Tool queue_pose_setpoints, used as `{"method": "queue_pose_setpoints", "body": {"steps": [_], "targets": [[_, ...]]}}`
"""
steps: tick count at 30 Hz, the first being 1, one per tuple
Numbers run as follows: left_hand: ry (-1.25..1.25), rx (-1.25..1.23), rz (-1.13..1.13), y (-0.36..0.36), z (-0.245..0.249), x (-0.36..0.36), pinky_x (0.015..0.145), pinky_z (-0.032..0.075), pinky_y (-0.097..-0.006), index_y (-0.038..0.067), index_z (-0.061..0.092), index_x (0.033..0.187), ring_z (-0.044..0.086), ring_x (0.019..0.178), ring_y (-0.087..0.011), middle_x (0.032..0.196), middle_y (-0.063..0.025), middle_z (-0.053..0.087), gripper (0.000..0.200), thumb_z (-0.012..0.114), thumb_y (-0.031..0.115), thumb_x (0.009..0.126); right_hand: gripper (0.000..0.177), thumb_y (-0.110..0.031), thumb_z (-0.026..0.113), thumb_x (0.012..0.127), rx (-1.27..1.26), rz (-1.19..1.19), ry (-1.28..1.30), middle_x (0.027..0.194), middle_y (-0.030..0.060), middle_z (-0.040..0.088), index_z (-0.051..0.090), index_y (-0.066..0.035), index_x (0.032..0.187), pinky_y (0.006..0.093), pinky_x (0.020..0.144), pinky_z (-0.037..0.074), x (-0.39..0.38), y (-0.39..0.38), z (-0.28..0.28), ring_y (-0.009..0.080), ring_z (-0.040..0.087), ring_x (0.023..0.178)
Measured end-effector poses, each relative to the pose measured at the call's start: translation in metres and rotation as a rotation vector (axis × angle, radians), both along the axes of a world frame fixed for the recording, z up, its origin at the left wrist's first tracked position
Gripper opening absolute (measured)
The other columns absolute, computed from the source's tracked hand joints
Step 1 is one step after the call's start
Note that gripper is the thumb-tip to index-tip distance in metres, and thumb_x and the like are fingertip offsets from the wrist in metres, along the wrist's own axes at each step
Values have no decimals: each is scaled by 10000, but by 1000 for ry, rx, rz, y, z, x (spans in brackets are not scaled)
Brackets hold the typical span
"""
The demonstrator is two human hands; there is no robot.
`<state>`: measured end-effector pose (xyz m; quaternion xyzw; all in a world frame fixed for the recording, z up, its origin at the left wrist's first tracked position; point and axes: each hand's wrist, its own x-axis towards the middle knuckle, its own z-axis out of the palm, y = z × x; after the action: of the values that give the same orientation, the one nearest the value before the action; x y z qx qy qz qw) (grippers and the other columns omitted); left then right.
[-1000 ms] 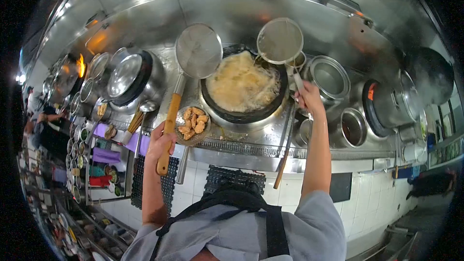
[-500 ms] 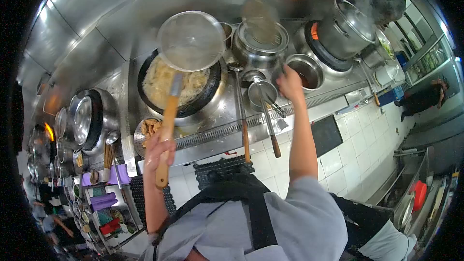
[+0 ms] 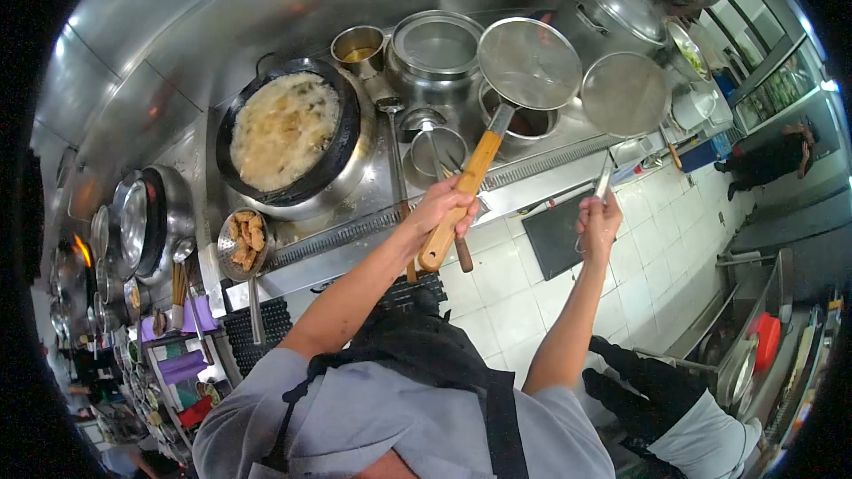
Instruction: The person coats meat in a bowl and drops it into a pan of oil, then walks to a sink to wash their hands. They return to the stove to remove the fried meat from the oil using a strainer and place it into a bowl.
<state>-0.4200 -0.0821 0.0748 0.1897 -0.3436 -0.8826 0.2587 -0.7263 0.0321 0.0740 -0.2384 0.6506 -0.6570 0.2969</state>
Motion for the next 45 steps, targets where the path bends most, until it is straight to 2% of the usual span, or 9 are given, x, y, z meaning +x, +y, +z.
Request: {"method": "queue_pose_setpoints", "body": {"steps": [8, 10, 11, 15, 18, 20, 29, 38, 45], "targets": [[-307, 70, 56, 18, -64, -86, 555, 564, -335, 36, 425, 1332, 648, 643, -189, 918, -140, 628, 411, 563, 232, 999, 339, -135, 575, 1007, 3, 450, -266, 778, 39, 593, 531, -13, 1320, 210, 417, 392, -6, -53, -59, 53, 423, 494], [-408, -607, 204, 17, -142, -103, 622, 567, -326, 9, 404, 1426, 659, 752, -171, 975, -157, 645, 515, 565, 267, 1010, 430, -191, 574, 1016, 99, 441, -184, 780, 47, 602, 487, -21, 1402, 220, 424, 413, -1, -63, -69, 68, 456, 504], [-524, -411, -18, 26, -74, -59, 690, 544, -316, 15, 373, 1494, 631, 809, -137, 998, -135, 656, 585, 582, 259, 1004, 493, -265, 554, 1030, 231, 408, -123, 781, 57, 612, 447, -39, 1456, 238, 430, 445, 2, -64, -56, 90, 495, 509], [-331, -419, -124, 58, -84, 72, 696, 529, -272, -16, 571, 1300, 626, 792, -110, 954, -63, 660, 401, 619, 253, 1006, 425, -241, 526, 1022, 572, 407, 496, 816, 111, 656, 543, -8, 1376, 316, 504, 532, -26, -58, -28, 175, 613, 568], [-471, -97, 64, 101, -94, 203, 732, 549, -269, -18, 700, 995, 663, 864, -120, 943, -63, 688, 195, 675, 173, 965, 334, -129, 543, 957, 80, 218, 1350, 858, 153, 699, 636, -7, 1253, 382, 637, 569, 38, -63, 14, 305, 684, 699], [-698, -240, 155, 137, -121, 280, 709, 530, -237, 0, 696, 896, 655, 822, -114, 880, -56, 696, 64, 656, 47, 912, 263, -66, 556, 888, 134, 532, 1161, 936, 170, 726, 690, -28, 1111, 423, 749, 568, 117, -100, 16, 411, 697, 865], [-578, 117, 470, 236, -96, 392, 788, 544, -271, -21, 665, 1086, 675, 890, -141, 996, -76, 696, 227, 673, 156, 943, 121, -133, 600, 868, 599, 937, 1999, 882, 164, 726, 709, -83, 859, 470, 700, 591, 165, -224, -152, 355, 729, 832], [-740, -126, 716, 176, -93, 527, 623, 501, -260, -7, 687, 862, 621, 664, -105, 804, -34, 701, 110, 627, 84, 872, 144, -157, 615, 860, 487, 477, 1702, 844, 245, 678, 638, -17, 889, 506, 715, 533, 182, -199, -20, 425, 688, 868], [-1623, -858, 1060, -29, -191, 592, 785, 501, -445, 72, 699, 1102, 642, 859, -342, 930, -155, 703, 309, 654, 65, 797, 63, -116, 682, 910, 133, 709, 716, 690, -35, 589, 665, -58, 924, 202, 512, 394, 361, -97, 27, 35, 522, 591]]}}
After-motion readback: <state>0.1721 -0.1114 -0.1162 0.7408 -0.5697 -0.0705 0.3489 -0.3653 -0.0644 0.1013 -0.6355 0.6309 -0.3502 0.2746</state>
